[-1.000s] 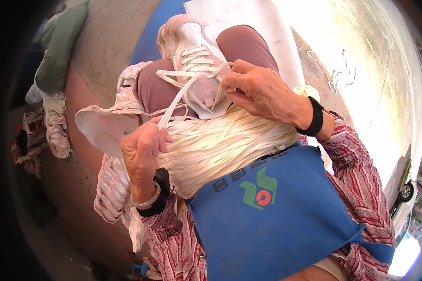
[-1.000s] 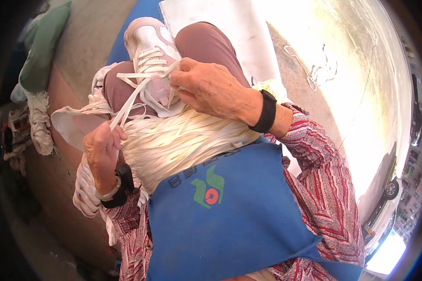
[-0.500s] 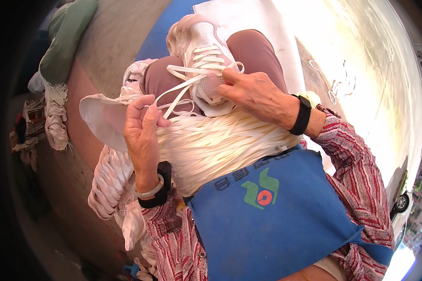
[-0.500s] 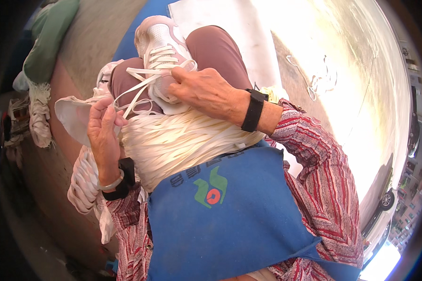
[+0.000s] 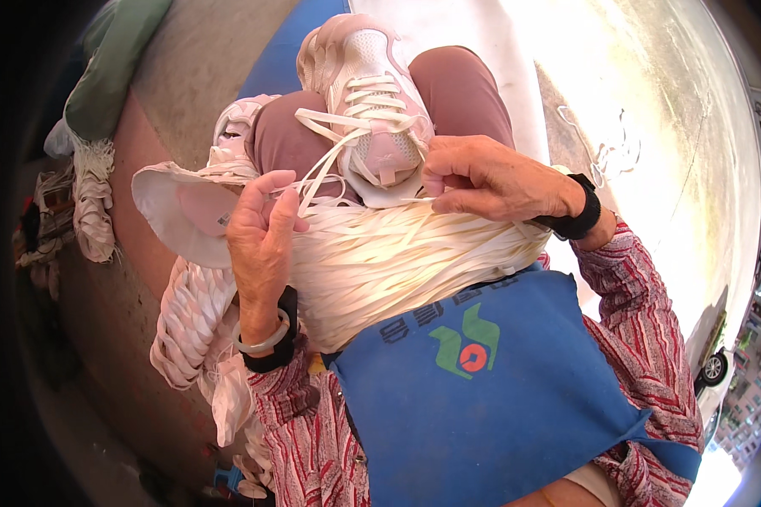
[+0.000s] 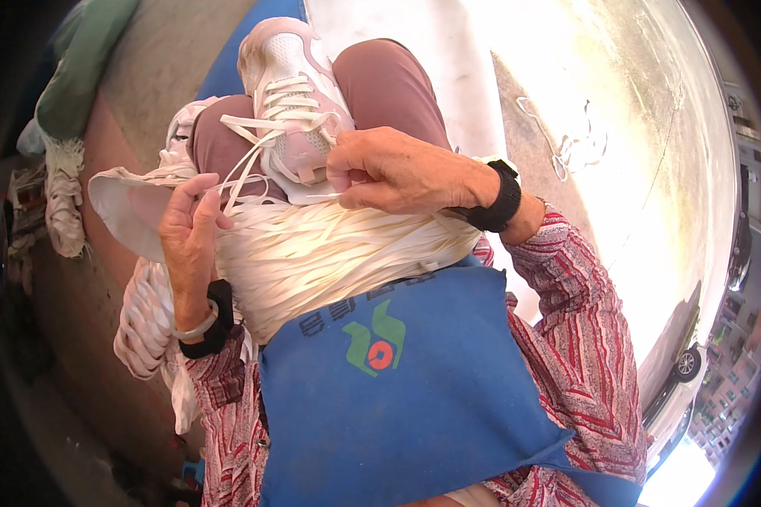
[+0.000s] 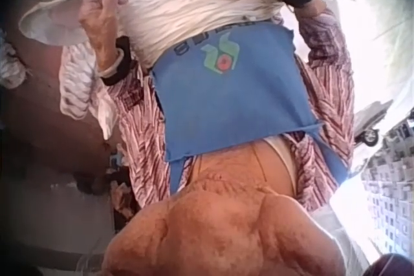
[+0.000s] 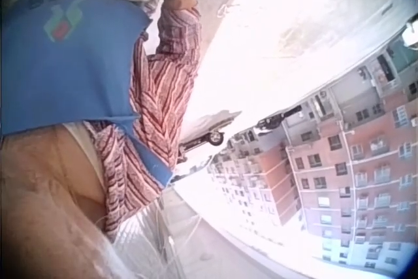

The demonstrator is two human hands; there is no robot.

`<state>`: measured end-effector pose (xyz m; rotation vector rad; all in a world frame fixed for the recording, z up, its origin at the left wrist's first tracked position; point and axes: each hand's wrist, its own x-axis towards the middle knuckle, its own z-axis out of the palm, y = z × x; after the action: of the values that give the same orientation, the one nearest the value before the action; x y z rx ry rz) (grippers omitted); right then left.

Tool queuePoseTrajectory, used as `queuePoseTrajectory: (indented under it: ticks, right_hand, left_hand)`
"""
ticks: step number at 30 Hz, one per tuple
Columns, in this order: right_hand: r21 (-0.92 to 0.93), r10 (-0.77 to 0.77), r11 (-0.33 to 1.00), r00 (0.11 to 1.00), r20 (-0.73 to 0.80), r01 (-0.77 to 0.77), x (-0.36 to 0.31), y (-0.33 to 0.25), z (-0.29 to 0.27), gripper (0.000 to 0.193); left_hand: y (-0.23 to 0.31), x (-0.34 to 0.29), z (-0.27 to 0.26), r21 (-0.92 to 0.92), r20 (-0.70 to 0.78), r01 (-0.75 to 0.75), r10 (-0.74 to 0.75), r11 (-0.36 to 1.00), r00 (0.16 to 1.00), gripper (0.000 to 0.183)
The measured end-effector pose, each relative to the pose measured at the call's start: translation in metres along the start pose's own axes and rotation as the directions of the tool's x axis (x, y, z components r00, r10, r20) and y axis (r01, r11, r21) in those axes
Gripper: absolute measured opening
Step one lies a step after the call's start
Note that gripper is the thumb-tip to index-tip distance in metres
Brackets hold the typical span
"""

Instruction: Lacing a pair of pink and white sneakers.

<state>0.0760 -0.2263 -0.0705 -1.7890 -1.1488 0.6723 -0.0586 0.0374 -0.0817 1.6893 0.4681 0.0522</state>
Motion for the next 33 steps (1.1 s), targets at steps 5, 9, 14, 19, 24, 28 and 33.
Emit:
queuePoseTrajectory:
  ticks: [5,9,14,19,24,28,33]
  right_hand:
    - [0.129,0.023,0.991,0.990,0.140,-0.041,-0.008,-0.004,0.002,0.016]
    - [0.072,0.007,0.997,0.977,0.214,-0.023,-0.008,-0.029,0.000,0.015]
    - [0.110,0.133,0.980,0.960,0.247,-0.165,-0.004,-0.015,-0.001,0.010]
    - [-0.055,0.100,0.994,0.995,0.022,-0.098,-0.001,-0.016,-0.004,0.009]
    - [-0.123,0.098,0.983,0.952,-0.291,-0.139,0.003,0.003,-0.005,0.018]
    - [-0.259,0.042,0.955,0.933,-0.357,-0.142,0.016,0.005,-0.004,0.019]
    - [-0.399,0.058,0.898,0.950,-0.307,-0.184,0.032,0.010,0.004,0.018]
  left_hand:
    - [-0.002,-0.001,0.003,0.102,0.057,0.012,-0.018,0.995,0.998,0.017]
    - [-0.002,0.000,0.000,0.249,0.080,-0.027,0.007,0.968,0.997,0.016]
    - [-0.001,-0.002,0.003,0.308,0.106,-0.107,0.077,0.946,0.991,0.017]
    - [0.003,-0.003,0.005,0.231,0.028,-0.104,0.101,0.967,0.995,0.012]
    - [0.012,-0.001,0.007,0.525,-0.158,-0.463,0.616,0.715,0.772,0.014]
    - [0.020,-0.006,0.023,0.631,0.257,-0.619,0.627,0.467,0.735,0.020]
    - [0.014,0.014,0.043,0.700,0.346,-0.597,0.545,0.392,0.764,0.033]
